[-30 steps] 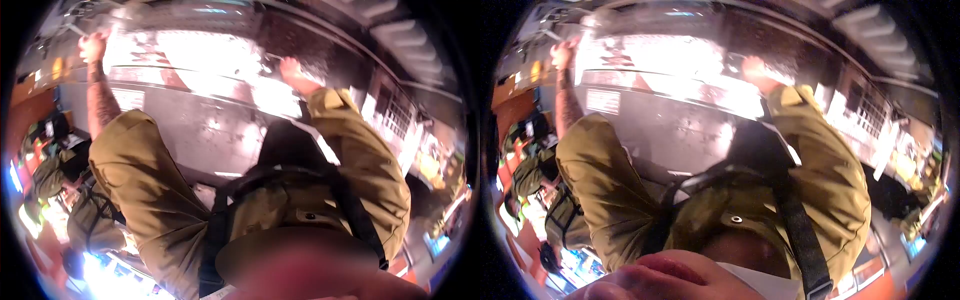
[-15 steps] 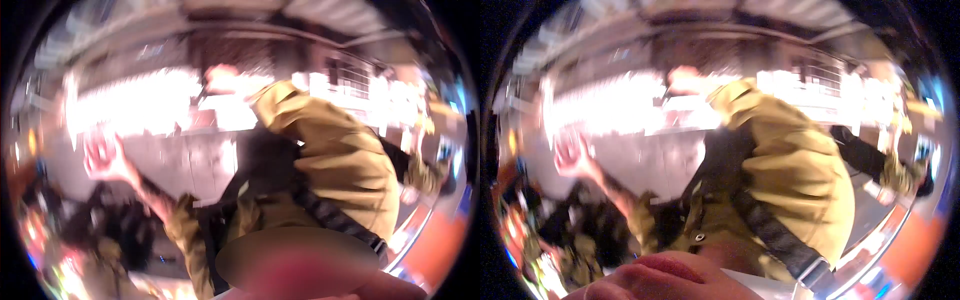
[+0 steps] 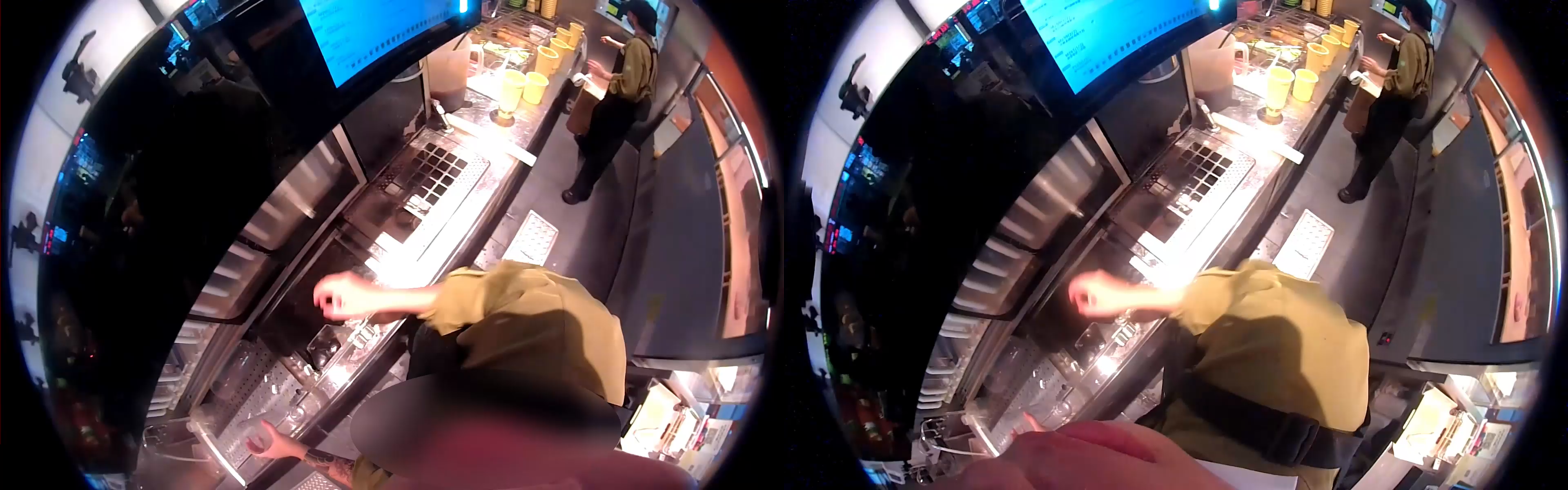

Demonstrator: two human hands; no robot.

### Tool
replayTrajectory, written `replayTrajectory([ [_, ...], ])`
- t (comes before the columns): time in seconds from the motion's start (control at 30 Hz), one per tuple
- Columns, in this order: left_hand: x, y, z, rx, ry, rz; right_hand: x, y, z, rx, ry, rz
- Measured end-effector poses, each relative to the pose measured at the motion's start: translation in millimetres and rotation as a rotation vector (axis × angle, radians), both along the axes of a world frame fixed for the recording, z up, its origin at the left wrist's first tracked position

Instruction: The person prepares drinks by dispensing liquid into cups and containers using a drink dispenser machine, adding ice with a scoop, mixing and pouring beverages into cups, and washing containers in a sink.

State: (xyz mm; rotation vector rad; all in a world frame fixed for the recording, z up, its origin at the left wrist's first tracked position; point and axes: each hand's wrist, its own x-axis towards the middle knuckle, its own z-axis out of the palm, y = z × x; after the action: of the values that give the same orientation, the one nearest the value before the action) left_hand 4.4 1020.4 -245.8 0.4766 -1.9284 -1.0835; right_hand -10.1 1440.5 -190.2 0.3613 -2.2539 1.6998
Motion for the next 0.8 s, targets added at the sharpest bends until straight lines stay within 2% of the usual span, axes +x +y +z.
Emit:
replayTrajectory([
  [0.03, -0.9, -0.5, -3.7, 0.014, 0.0, -0.019, -9.0, 29.5, 21.0, 0.007, 0.344, -0.235],
  [0.07, -2.5, -5.1, -8.1, -0.005, 0.023, -0.045, 23.6, 62.8, 99.6, -0.152, 0.299, -0.38],
  [0.1, -3.6, -9.8, -13.7, 0.01, 0.034, -0.055, 13.6, 102.0, 128.9, -0.161, 0.747, -0.495],
  [0.17, -5.5, -13.4, -10.8, 0.04, 0.045, -0.083, 17.3, 162.6, 170.4, -0.122, 0.863, -0.67],
  [0.23, -4.5, -9.3, -3.8, 0.049, 0.03, -0.071, 12.5, 199.0, 210.2, 0.071, 0.896, -0.835],
  [0.3, -3.6, -5.9, 2.5, 0.016, -0.025, -0.022, -3.2, 216.6, 227.5, 0.149, 0.861, -0.893],
  [0.37, -0.2, 3.1, 9.1, 0.004, -0.013, -0.026, -12.9, 225.8, 216.1, 0.289, 0.694, -0.983],
  [0.43, -2.0, 7.0, 12.8, -0.009, -0.011, -0.019, -4.1, 225.5, 194.7, 0.275, 0.691, -1.029],
  [0.5, -0.1, 4.2, 9.5, -0.027, -0.036, 0.006, 8.5, 229.4, 166.8, 0.087, 0.604, -1.002],
  [0.6, -2.3, -0.3, 3.5, -0.004, -0.009, 0.0, 37.8, 234.2, 135.1, 0.03, 0.52, -1.058],
  [0.7, -2.4, -9.5, -4.1, -0.118, -0.052, 0.051, 75.4, 251.4, 125.5, 0.0, 0.382, -1.04],
  [0.77, 0.2, 2.0, 0.5, -0.041, -0.062, 0.026, 90.2, 273.5, 124.2, -0.049, 0.477, -1.045],
  [0.8, 0.1, 5.2, 2.2, -0.033, -0.062, 0.027, 104.1, 279.8, 133.9, -0.008, 0.387, -1.118],
])
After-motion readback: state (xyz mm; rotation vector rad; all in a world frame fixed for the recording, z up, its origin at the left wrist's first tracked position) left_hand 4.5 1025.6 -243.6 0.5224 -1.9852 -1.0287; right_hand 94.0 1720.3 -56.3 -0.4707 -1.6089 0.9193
